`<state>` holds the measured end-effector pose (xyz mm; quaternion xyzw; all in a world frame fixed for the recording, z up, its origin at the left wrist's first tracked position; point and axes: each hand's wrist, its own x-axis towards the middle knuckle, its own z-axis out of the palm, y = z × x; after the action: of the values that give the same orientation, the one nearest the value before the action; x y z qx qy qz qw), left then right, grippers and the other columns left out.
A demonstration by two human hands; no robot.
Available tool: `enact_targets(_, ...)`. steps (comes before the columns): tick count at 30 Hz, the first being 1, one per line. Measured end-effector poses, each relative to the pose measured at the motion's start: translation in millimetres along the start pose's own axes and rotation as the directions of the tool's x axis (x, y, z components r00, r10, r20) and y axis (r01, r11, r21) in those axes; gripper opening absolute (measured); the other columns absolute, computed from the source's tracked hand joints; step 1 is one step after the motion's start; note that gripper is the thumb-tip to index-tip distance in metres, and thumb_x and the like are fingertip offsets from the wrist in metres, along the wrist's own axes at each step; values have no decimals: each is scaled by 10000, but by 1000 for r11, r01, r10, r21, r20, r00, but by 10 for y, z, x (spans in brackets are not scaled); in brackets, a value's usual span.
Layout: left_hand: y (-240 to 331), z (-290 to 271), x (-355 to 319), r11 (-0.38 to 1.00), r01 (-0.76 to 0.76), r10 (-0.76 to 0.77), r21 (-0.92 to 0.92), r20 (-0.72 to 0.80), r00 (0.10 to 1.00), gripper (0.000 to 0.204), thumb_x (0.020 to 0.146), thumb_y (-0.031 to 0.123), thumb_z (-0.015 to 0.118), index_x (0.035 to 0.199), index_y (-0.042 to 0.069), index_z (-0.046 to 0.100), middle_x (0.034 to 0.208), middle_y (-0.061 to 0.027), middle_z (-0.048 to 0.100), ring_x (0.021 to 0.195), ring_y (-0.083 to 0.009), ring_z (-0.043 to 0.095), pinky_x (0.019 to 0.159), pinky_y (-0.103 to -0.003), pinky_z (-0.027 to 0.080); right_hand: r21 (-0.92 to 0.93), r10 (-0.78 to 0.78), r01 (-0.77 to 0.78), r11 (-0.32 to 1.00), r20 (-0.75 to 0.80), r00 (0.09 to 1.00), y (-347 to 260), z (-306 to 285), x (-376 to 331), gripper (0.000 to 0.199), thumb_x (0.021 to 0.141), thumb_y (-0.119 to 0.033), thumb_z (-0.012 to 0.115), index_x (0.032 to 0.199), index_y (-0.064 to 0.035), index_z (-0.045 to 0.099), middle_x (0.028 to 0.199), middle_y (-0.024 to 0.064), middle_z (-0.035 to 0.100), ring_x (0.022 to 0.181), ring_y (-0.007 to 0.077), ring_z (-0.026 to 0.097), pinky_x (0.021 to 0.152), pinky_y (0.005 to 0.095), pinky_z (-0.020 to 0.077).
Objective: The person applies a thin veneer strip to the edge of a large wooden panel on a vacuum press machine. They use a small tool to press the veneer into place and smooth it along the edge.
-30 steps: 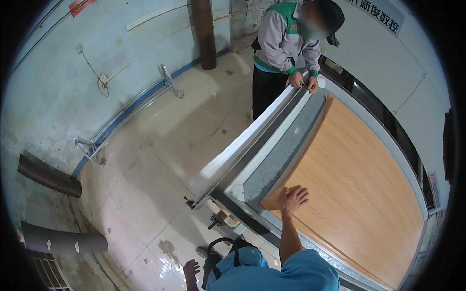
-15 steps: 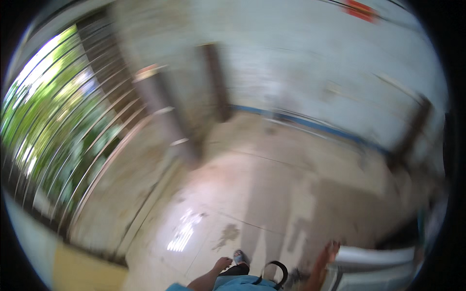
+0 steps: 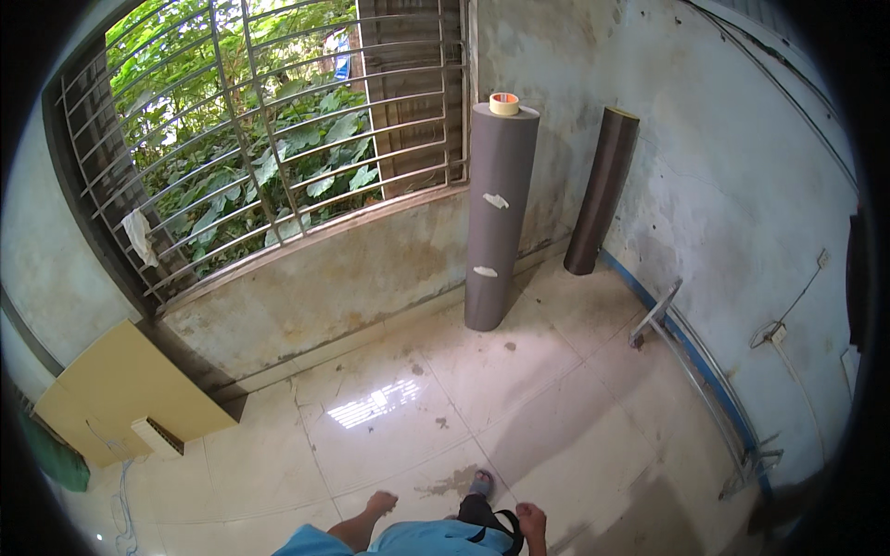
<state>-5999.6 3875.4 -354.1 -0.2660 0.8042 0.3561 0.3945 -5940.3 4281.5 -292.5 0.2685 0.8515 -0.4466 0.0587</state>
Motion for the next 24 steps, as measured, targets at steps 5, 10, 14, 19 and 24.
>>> enact_targets(5,18,-126,367,986,129,-126,-101,35,991,301,851,297,595,969,31,674,876,-91,700,726,-222,667,611,-389,562,-99,60,-41,994,193,979,101,233,806,258,864,-279,602,894,-30,663,733,92,654,673,207,631,621,342,513)
enact_targets(10,892,-424,626,993,1,-19,-114,-155,988,402,821,411,521,861,45,683,881,-184,684,839,-317,657,768,-464,513,-167,307,-258,952,479,822,-294,406,2146,228,866,-262,587,832,-43,640,680,80,624,620,202,611,558,337,496)
enact_targets(14,1826,-1008,610,850,-425,231,-312,-504,832,439,885,420,521,1081,56,667,960,-169,692,897,-323,659,822,-426,506,-144,251,-206,968,525,813,-977,648,3402,218,868,-248,575,783,-53,622,637,70,600,577,199,596,508,333,481)
enact_targets(19,2019,-1325,499,788,-410,56,-459,-609,791,420,887,405,526,1095,67,662,976,-176,688,927,-333,655,841,-414,505,58,-44,22,998,412,910,-2557,1065,4908,164,898,-200,531,754,-121,536,572,-4,481,481,112,469,389,257,352)
enact_targets(24,1096,-977,375,756,35,-439,-653,-467,768,430,794,423,574,984,63,714,933,-178,701,930,-329,666,840,-411,514,315,-176,31,949,442,879,-3935,1622,5081,46,881,-147,538,842,-123,544,733,-27,527,558,80,484,434,224,344)
